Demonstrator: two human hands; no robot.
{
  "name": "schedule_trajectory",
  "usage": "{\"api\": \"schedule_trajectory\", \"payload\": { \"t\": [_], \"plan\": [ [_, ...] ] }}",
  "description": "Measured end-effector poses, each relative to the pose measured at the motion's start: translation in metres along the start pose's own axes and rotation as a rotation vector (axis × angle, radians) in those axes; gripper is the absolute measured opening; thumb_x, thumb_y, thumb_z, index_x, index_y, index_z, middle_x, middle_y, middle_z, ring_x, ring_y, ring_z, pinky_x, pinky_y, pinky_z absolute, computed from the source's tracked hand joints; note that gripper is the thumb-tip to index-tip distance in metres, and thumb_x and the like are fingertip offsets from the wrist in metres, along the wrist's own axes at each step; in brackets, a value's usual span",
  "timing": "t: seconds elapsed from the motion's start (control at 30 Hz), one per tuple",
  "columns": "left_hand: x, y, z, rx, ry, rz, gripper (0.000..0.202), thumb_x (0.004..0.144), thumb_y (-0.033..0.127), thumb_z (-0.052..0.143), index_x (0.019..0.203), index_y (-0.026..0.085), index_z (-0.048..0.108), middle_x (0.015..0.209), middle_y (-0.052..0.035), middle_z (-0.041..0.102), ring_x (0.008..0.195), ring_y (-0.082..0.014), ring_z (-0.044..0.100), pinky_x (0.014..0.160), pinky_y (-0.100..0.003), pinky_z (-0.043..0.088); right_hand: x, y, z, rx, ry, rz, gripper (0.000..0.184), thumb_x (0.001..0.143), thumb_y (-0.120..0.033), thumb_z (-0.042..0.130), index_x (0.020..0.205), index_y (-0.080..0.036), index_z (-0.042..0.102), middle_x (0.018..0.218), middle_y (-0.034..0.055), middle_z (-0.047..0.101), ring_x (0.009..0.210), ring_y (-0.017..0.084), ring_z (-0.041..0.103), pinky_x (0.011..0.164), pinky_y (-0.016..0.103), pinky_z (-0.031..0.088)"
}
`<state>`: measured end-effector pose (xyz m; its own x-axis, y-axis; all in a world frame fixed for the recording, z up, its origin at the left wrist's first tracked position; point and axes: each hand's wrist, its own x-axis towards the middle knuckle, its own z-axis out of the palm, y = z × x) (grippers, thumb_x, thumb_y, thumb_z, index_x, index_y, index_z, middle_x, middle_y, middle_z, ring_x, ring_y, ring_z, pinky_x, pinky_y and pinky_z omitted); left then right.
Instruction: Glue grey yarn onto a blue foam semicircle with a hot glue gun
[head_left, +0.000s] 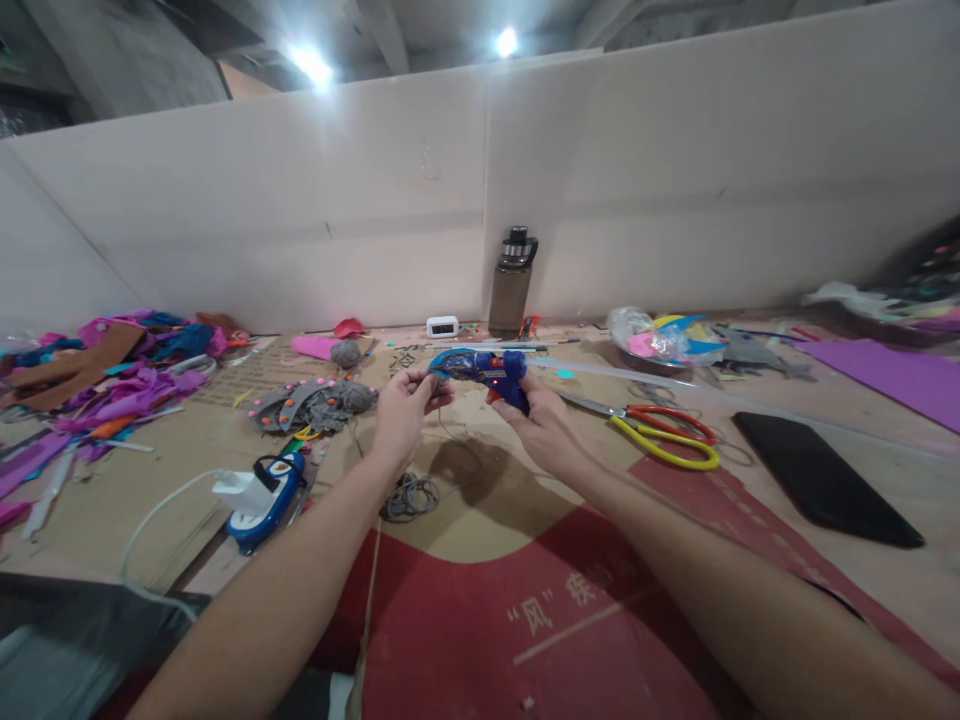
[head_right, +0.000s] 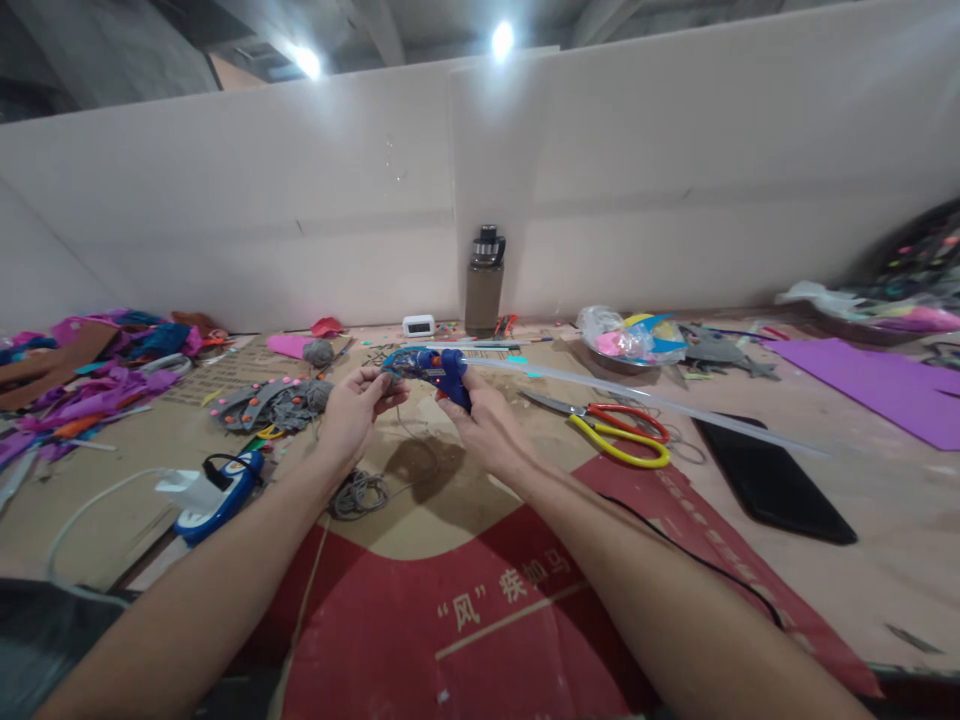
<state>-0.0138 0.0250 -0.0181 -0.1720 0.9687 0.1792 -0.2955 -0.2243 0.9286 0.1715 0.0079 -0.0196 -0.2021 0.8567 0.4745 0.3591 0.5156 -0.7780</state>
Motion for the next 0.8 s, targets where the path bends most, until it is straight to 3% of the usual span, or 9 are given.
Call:
{"api": "schedule_trajectory", "payload": {
  "t": [0.27, 0.57, 0.8],
  "plan": [
    [0.0021, -0.0031, -0.0048, 0.017, -0.015, 0.028, 0.026, 0.069, 0.033, 0.071, 0.080, 0.014, 0.058, 0.070, -0.0037, 0.066, 0.063, -0.0139, 0.065, 0.068, -0.033, 0.056, -0.0013, 0.0013, 0.0000, -0.020, 0.003, 0.008, 0.022, 0.084, -0.032, 0.052, 0.102, -0.021, 0.056, 0.089, 0.0030, 0.063, 0.078, 0.019, 0.056, 0.074, 0.033, 0.042],
    [-0.0004, 0.0017, -0.0046, 0.039, 0.005, 0.001, 0.027, 0.067, 0.035, 0.072, 0.080, 0.015, 0.060, 0.076, -0.0036, 0.065, 0.070, -0.0134, 0.063, 0.056, -0.024, 0.053, -0.0012, 0.0004, 0.0005, -0.035, 0.005, 0.013, 0.022, 0.084, -0.033, 0.051, 0.102, -0.020, 0.055, 0.090, 0.0039, 0.063, 0.080, 0.020, 0.057, 0.075, 0.034, 0.042],
    [-0.0019, 0.0059, -0.0029, 0.041, 0.043, -0.017, 0.028, 0.066, 0.035, 0.072, 0.081, 0.014, 0.061, 0.076, -0.0045, 0.063, 0.071, -0.0125, 0.059, 0.055, -0.022, 0.051, -0.0009, 0.0002, 0.0008, -0.034, 0.005, 0.016, 0.022, 0.084, -0.033, 0.051, 0.102, -0.020, 0.055, 0.091, 0.0045, 0.063, 0.081, 0.021, 0.056, 0.076, 0.034, 0.042]
  ]
}}
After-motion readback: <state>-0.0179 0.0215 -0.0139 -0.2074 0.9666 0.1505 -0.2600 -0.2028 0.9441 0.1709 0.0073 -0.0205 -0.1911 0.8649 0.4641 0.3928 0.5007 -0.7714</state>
